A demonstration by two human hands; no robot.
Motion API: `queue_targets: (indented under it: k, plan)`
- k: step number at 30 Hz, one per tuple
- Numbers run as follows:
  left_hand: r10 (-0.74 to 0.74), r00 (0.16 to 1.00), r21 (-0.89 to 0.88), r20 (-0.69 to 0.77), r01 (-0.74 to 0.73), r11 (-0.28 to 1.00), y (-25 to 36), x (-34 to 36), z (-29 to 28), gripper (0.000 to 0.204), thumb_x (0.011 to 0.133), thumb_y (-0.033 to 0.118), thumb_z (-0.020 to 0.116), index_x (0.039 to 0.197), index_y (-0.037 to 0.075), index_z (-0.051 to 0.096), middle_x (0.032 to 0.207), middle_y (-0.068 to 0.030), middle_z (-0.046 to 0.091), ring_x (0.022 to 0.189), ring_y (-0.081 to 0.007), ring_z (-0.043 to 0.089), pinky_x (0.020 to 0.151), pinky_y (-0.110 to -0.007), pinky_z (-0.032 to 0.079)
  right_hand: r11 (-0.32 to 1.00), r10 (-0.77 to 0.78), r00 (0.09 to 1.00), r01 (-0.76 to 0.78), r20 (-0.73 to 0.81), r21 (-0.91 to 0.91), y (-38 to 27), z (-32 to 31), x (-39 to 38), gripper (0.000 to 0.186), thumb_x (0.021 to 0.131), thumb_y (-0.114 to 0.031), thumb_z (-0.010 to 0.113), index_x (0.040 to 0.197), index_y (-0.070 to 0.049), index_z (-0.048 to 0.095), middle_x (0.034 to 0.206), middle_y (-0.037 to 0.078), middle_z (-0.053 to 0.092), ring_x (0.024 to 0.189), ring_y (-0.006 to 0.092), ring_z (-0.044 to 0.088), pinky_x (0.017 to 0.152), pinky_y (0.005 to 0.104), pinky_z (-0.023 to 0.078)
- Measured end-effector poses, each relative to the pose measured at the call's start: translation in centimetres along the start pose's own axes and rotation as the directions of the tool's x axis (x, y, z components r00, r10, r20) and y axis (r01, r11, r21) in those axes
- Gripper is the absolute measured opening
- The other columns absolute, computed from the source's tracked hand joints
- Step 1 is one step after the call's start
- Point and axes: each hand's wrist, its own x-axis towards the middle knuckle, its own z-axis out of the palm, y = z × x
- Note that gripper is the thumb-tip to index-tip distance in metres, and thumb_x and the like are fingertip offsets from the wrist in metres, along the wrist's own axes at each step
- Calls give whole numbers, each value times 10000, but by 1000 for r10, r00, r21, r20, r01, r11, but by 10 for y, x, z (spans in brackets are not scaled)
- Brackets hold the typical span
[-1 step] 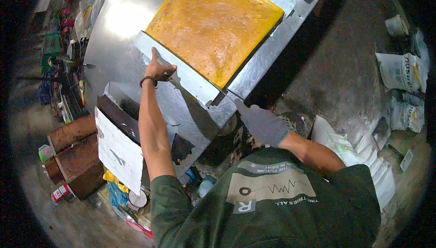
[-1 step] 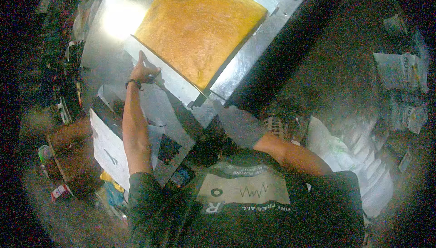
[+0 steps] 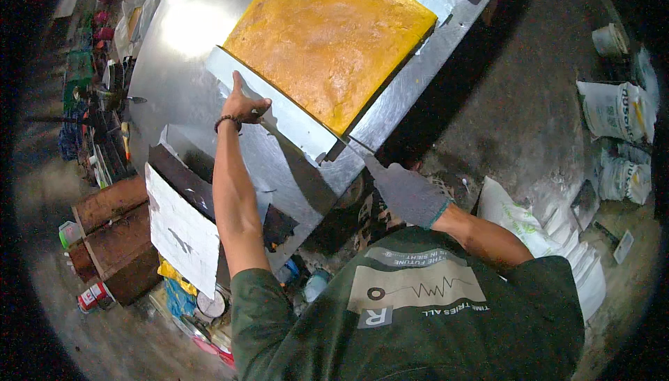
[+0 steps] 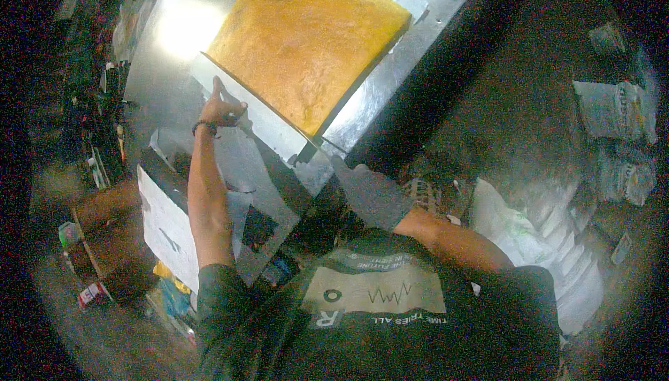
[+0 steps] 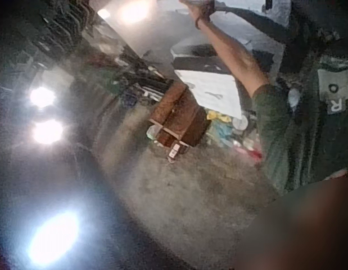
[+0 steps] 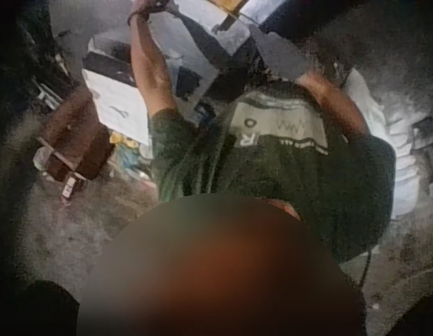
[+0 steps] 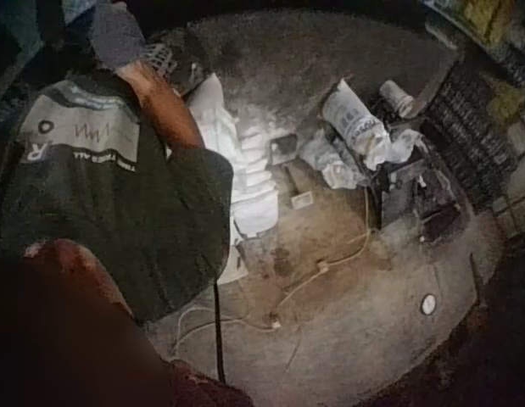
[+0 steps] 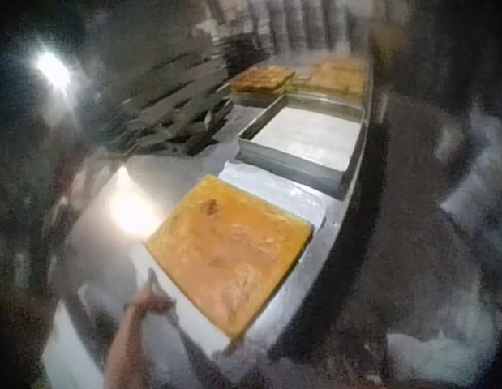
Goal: The person places a yellow rectangular sheet on a metal workbench and uses a knife to cut it into strips. The person repeatedly positions the sheet, cuts along straight lines, and removes cut pieces.
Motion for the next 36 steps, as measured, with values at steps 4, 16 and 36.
queue_targets:
  k: [4,16,36]
  plan:
    - [-63,997,-185,37,69,980,2,-1,5,1285,725,212,893,1588,133,-57,869,-167,688,620,-203,649,550,-362,579,997,-73,992,76,-105,28,22,24,21,593,940,-52,479,1500,-25,283,840,254,597,706,427,638,619,506,529]
    - [-94,986,-308,140,133,942,-3,14,1,1320,674,293,931,1598,163,-4,1322,-270,582,943,-319,697,677,-398,613,982,93,995,-85,39,-167,96,55,-91,619,958,-129,504,1523,-46,268,1011,268,619,909,411,632,763,490,523]
    - [-207,961,-108,-185,190,976,15,21,26,1232,729,644,731,1596,121,29,1356,-396,420,1154,-498,584,964,-523,500,887,344,927,-268,-149,376,5,10,60,303,923,-327,675,1000,-48,583,762,47,621,617,104,566,551,305,479]
